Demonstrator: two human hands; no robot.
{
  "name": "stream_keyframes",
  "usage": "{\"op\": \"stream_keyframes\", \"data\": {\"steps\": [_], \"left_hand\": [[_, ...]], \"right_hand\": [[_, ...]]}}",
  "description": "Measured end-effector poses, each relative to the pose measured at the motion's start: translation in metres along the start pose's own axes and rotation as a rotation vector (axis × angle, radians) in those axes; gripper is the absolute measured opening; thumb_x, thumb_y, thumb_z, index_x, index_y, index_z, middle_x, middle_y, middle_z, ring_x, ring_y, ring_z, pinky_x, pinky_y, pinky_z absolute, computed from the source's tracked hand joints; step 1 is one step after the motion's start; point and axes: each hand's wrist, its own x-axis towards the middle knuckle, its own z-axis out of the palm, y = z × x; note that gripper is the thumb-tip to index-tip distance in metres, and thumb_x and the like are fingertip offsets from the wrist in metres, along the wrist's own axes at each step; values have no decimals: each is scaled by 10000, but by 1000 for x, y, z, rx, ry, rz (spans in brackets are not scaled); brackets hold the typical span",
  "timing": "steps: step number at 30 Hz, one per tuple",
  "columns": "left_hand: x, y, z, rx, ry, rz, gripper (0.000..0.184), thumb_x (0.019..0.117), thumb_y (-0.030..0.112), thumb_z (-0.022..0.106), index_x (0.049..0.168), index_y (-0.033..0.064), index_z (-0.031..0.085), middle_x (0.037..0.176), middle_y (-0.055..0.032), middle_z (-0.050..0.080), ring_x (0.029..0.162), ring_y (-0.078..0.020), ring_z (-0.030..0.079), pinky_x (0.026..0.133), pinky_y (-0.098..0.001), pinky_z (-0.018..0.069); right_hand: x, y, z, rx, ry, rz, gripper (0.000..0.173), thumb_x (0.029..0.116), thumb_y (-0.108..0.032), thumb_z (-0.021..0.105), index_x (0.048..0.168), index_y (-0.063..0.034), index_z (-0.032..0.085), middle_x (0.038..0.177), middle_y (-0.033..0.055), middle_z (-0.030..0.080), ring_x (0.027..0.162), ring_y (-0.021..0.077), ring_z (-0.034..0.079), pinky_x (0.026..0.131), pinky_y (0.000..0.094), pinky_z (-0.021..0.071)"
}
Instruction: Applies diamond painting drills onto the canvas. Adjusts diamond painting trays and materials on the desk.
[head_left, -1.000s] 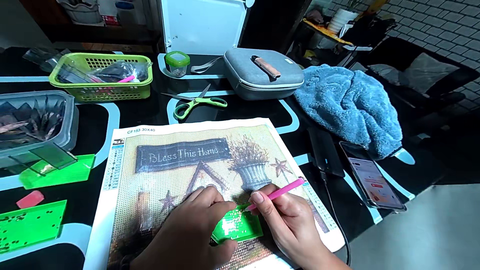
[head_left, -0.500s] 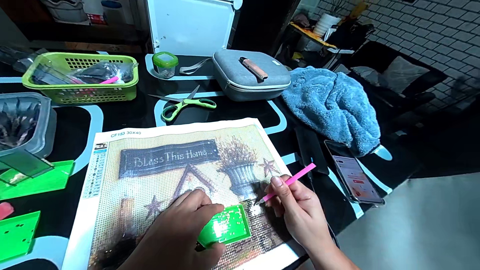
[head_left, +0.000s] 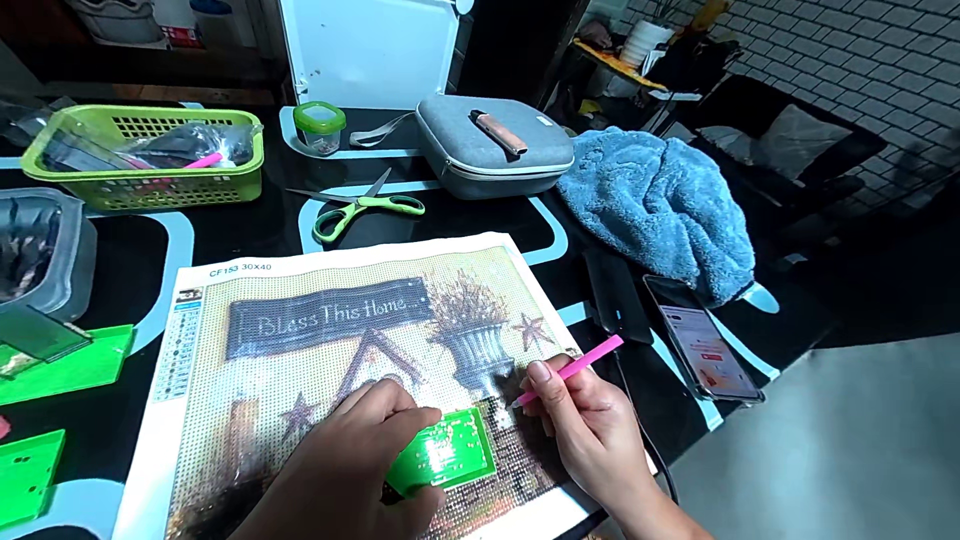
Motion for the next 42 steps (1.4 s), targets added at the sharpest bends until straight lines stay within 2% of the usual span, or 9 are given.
{"op": "stream_keyframes", "data": {"steps": [9, 15, 21, 24, 28, 38, 42], "left_hand": [[0, -1, 1, 18, 19, 16, 479, 814, 447, 731, 1199, 162, 751, 1002, -43, 680, 872, -168, 663, 719, -302, 565], [-1, -6, 7, 42, 76, 57, 481, 820, 501, 699, 1176, 183, 756, 980, -20, 679, 842, -133, 652, 690, -261, 553], [0, -3, 5, 25, 58, 37, 479, 811, 468, 720, 1186, 172, 755, 1003, -38, 686, 873, -175, 665, 720, -318, 567], [-1, -4, 7, 34, 75, 39, 482, 805, 485, 715, 1180, 183, 756, 990, -23, 681, 860, -150, 658, 709, -284, 562], [-1, -4, 6, 33, 68, 40, 472, 817, 482, 709, 1181, 185, 755, 979, -19, 676, 857, -143, 653, 707, -275, 559], [0, -5, 8, 46, 89, 51, 467, 805, 474, 704, 1165, 182, 761, 966, -19, 676, 846, -141, 656, 700, -271, 556], [0, -5, 8, 45, 79, 47, 467, 804, 472, 707, 1165, 180, 761, 972, -19, 677, 844, -142, 655, 691, -274, 556]], "right_hand": [[-1, 0, 0, -90, -20, -93, 318, 1090, -269, 501, 890, -74, 654, 713, -61, 628, 612, -69, 564, 560, 90, 475], [0, 0, -6, -150, -109, -160, 348, 1101, -298, 481, 922, -59, 661, 760, -23, 653, 662, -50, 588, 605, 103, 488], [3, -2, -4, 33, -35, -61, 310, 1098, -291, 485, 909, -117, 658, 749, -84, 643, 649, -59, 590, 592, 103, 500], [3, -12, 8, 144, -78, -75, 304, 1102, -264, 484, 920, -89, 653, 769, -62, 655, 669, -48, 602, 609, 116, 511], [5, -15, 23, 100, -147, -129, 326, 1105, -248, 477, 923, -34, 645, 748, -15, 638, 653, -31, 585, 591, 124, 490], [6, -11, 26, 46, -162, -156, 344, 1103, -267, 483, 911, -33, 648, 735, -9, 629, 649, -28, 577, 596, 125, 484], [7, -13, 17, 186, -104, -19, 309, 1099, -264, 485, 921, -89, 666, 769, -58, 672, 656, -38, 610, 594, 122, 512]]}}
